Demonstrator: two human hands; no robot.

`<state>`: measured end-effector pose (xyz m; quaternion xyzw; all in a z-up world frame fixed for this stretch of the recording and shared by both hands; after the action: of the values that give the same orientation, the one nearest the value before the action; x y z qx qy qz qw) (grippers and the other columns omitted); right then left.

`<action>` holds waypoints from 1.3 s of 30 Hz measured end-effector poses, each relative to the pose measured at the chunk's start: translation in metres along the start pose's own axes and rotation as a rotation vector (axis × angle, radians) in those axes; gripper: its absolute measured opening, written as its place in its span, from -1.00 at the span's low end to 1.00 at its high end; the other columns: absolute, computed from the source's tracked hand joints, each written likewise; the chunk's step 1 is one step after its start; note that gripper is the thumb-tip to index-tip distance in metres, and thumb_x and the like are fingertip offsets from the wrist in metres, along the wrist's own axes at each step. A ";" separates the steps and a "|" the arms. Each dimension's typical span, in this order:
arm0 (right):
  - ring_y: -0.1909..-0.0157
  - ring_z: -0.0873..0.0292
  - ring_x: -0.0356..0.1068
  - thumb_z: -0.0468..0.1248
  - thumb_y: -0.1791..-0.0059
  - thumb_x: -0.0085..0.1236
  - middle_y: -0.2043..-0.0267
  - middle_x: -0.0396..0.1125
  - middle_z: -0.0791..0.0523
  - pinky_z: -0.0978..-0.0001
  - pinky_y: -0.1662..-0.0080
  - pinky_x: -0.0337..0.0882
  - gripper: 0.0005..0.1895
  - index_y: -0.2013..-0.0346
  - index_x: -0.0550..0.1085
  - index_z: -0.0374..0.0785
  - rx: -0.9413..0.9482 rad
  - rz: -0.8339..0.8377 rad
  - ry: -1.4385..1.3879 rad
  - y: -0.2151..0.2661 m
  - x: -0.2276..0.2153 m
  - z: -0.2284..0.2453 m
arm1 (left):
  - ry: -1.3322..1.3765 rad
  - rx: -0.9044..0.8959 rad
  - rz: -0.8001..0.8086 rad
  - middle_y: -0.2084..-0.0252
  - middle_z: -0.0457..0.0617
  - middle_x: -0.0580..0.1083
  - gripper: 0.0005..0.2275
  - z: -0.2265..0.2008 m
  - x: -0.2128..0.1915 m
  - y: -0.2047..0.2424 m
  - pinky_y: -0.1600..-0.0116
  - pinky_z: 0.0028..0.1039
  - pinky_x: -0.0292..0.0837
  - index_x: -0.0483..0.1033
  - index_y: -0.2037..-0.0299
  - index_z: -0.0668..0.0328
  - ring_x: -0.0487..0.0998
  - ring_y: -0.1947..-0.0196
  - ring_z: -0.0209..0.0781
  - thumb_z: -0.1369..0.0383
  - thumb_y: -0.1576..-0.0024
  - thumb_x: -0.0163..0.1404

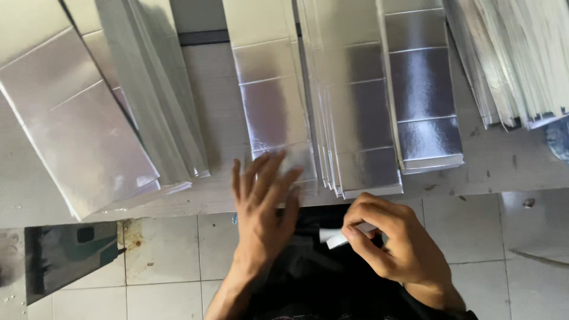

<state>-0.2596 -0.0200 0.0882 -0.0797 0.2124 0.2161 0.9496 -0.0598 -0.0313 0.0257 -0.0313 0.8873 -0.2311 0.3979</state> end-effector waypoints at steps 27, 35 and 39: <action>0.39 -0.14 0.56 -0.10 -0.08 0.07 0.53 0.52 -0.01 0.08 0.37 0.51 -0.78 0.34 0.56 -0.11 0.218 0.120 0.460 -0.072 0.074 -0.032 | 0.051 -0.175 0.069 -0.12 0.00 0.42 -0.66 0.052 -0.020 0.021 -0.29 -0.06 0.11 0.58 -0.03 -0.16 0.38 -0.11 0.08 0.51 -0.09 -0.02; 0.39 -0.13 0.56 -0.09 -0.09 0.08 0.51 0.52 -0.01 0.08 0.37 0.52 -0.75 0.33 0.57 -0.15 0.197 0.118 0.481 -0.072 0.076 -0.037 | 0.047 -0.174 0.066 -0.12 0.00 0.41 -0.79 0.049 -0.022 0.018 -0.28 -0.04 0.11 0.56 -0.04 -0.15 0.38 -0.11 0.09 0.32 -0.22 -0.01; 0.44 -0.08 0.55 -0.03 -0.11 0.04 0.48 0.53 0.01 0.15 0.43 0.50 -0.71 0.32 0.54 -0.14 0.203 0.141 0.513 -0.069 0.077 -0.044 | 0.001 -0.188 0.079 -0.09 0.01 0.41 -0.79 0.045 -0.021 0.017 -0.28 -0.03 0.11 0.54 -0.03 -0.15 0.38 -0.09 0.10 0.33 -0.20 0.02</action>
<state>-0.1819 -0.0636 0.0189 -0.0215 0.4712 0.2320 0.8507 -0.0107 -0.0281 0.0066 -0.0334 0.9058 -0.1309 0.4017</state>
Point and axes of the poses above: each hand's wrist, its own y-axis away from the middle knuckle, its own x-axis out of the palm, z = x × y, the point moved 3 cm from there along -y, towards the middle knuckle
